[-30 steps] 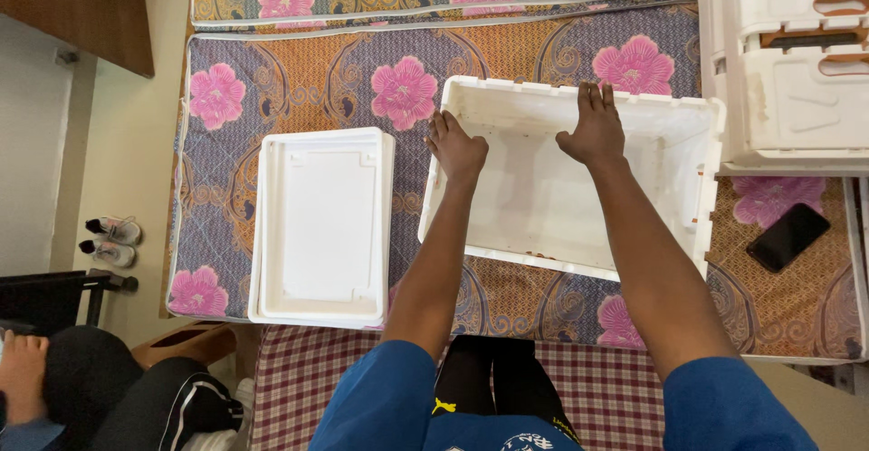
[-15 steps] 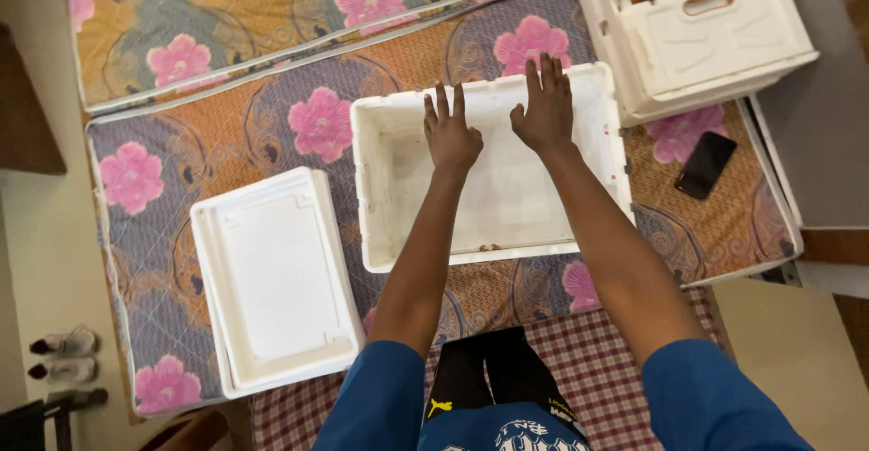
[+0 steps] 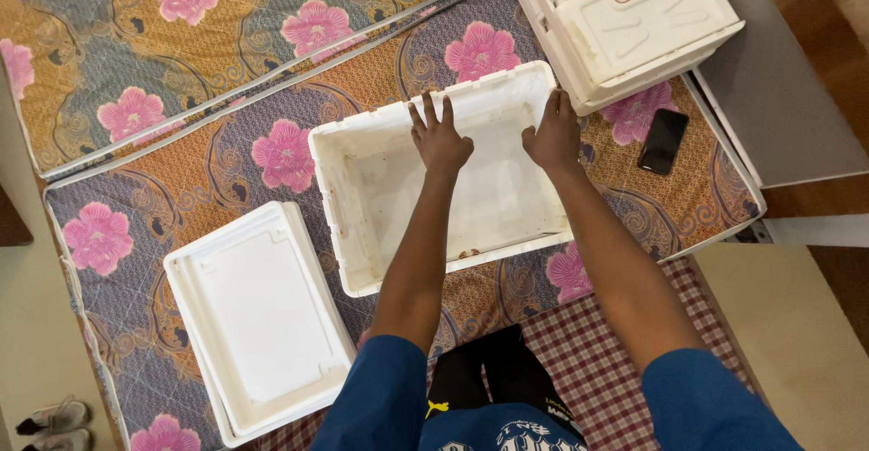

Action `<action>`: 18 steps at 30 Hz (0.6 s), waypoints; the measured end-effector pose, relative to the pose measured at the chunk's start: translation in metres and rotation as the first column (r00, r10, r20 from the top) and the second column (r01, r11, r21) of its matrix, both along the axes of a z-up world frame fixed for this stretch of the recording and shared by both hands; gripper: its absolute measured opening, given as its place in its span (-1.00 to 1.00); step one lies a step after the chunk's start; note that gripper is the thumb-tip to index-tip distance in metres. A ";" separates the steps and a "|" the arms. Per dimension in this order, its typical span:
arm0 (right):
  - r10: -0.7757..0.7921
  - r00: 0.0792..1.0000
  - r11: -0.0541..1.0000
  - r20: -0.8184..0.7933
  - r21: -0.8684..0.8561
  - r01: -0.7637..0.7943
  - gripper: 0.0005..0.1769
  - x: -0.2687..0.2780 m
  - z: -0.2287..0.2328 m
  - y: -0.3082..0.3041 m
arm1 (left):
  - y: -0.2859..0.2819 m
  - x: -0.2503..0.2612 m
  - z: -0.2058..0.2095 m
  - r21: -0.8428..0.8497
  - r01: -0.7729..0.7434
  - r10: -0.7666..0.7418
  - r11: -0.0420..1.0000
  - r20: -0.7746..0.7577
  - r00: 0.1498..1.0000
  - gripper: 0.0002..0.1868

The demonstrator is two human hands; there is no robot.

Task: The person assembles a white plastic storage box by unfolding its sides, inserting a transparent front panel, and securing the lid. They then move the assembled box to the floor and adjust the front panel and latches.

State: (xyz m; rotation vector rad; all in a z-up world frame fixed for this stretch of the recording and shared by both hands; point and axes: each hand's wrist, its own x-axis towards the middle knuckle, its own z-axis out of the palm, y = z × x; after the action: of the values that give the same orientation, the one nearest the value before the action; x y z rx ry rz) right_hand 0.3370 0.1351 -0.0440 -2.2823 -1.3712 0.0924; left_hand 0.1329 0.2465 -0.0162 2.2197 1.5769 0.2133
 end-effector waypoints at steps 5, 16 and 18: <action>0.052 0.998 0.988 -0.025 0.144 -0.048 -0.03 0.002 0.001 -0.002 | 0.000 -0.009 -0.010 0.059 0.017 -0.029 0.998 0.202 0.979 0.04; 0.229 0.747 0.794 -0.625 0.564 0.228 -0.10 0.007 0.034 -0.017 | -0.023 -0.032 0.046 -0.215 0.108 0.161 0.971 0.916 0.368 -0.25; 0.319 0.614 0.759 -0.722 0.583 0.291 -0.12 0.003 0.052 -0.034 | -0.031 -0.041 0.068 -0.180 0.176 0.148 0.968 0.973 0.178 -0.22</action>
State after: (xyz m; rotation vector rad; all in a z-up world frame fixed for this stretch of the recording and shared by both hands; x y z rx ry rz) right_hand 0.3396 0.1011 0.0077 -1.3085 -0.7325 0.4933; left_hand 0.0915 0.2154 0.0516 1.2260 0.6893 1.1380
